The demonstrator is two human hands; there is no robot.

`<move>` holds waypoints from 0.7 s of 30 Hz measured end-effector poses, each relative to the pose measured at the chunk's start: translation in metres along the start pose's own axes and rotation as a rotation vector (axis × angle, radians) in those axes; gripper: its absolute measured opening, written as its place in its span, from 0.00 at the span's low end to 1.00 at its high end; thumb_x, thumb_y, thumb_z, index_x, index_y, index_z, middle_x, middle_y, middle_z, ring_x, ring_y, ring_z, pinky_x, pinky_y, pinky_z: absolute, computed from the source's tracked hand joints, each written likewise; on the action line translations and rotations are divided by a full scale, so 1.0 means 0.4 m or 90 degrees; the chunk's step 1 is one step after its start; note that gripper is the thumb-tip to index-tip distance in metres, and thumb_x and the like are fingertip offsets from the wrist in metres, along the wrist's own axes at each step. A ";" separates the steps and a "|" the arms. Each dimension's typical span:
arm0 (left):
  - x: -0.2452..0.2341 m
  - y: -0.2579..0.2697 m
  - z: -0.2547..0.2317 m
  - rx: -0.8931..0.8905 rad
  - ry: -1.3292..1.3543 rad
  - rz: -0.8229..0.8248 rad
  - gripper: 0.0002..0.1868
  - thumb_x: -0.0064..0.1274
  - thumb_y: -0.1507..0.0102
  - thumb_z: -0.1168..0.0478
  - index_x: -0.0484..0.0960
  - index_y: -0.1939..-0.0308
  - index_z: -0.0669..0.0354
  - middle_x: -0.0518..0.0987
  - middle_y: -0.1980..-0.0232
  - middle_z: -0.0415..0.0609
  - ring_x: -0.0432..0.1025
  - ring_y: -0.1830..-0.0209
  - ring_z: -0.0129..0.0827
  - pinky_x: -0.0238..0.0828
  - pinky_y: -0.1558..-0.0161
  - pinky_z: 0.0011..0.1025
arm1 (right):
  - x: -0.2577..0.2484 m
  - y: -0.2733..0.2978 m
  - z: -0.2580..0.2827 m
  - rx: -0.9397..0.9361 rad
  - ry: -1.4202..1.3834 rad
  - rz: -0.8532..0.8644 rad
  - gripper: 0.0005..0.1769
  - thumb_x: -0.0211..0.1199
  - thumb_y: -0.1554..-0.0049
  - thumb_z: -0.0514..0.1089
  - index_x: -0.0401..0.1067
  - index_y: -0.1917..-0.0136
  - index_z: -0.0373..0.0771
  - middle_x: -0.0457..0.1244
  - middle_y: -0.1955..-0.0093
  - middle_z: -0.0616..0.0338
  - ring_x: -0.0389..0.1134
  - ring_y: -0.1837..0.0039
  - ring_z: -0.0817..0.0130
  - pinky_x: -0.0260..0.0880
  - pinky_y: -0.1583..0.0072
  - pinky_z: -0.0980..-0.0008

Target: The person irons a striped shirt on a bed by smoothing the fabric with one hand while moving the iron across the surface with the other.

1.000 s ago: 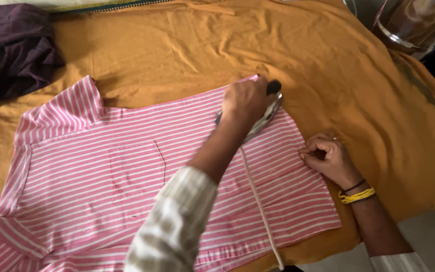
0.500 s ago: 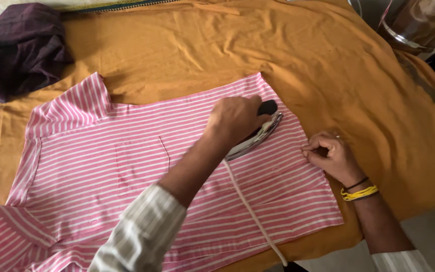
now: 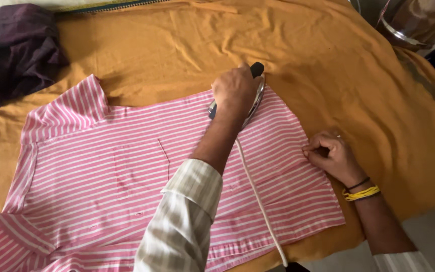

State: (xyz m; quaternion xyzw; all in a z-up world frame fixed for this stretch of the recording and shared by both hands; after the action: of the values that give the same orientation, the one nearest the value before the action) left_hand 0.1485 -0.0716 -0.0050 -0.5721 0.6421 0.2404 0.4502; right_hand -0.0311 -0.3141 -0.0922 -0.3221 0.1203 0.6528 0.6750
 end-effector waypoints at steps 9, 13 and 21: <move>-0.040 0.116 0.012 -0.032 0.036 0.167 0.23 0.42 0.32 0.47 0.74 0.45 0.64 0.83 0.52 0.64 0.78 0.48 0.56 0.73 0.46 0.50 | 0.003 0.001 -0.020 -0.001 -0.030 0.016 0.07 0.65 0.50 0.29 0.70 0.59 0.33 0.66 0.54 0.58 0.73 0.46 0.70 0.74 0.43 0.71; -0.018 0.102 0.008 -0.040 0.032 0.144 0.23 0.39 0.29 0.51 0.69 0.41 0.69 0.83 0.51 0.66 0.79 0.48 0.58 0.75 0.46 0.50 | 0.005 0.000 0.001 -0.026 -0.043 -0.003 0.06 0.65 0.49 0.29 0.70 0.58 0.33 0.66 0.52 0.58 0.71 0.47 0.70 0.72 0.44 0.71; 0.074 0.013 -0.032 -0.104 0.344 -0.076 0.24 0.48 0.34 0.55 0.64 0.38 0.62 0.70 0.40 0.72 0.68 0.42 0.66 0.65 0.43 0.57 | -0.001 0.005 0.018 -0.032 0.086 -0.002 0.07 0.67 0.51 0.28 0.75 0.57 0.33 0.68 0.54 0.57 0.70 0.49 0.69 0.69 0.45 0.70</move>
State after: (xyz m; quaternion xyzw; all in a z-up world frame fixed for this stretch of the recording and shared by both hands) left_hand 0.1413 -0.0963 -0.0250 -0.6864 0.6825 0.1034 0.2288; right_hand -0.0347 -0.3105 -0.0869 -0.3824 0.1487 0.6311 0.6583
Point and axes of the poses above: each hand's wrist, its own y-axis away from the middle knuckle, its own x-axis out of the palm, z = x × y, the point moved 4 cm from there along -y, towards the middle knuckle
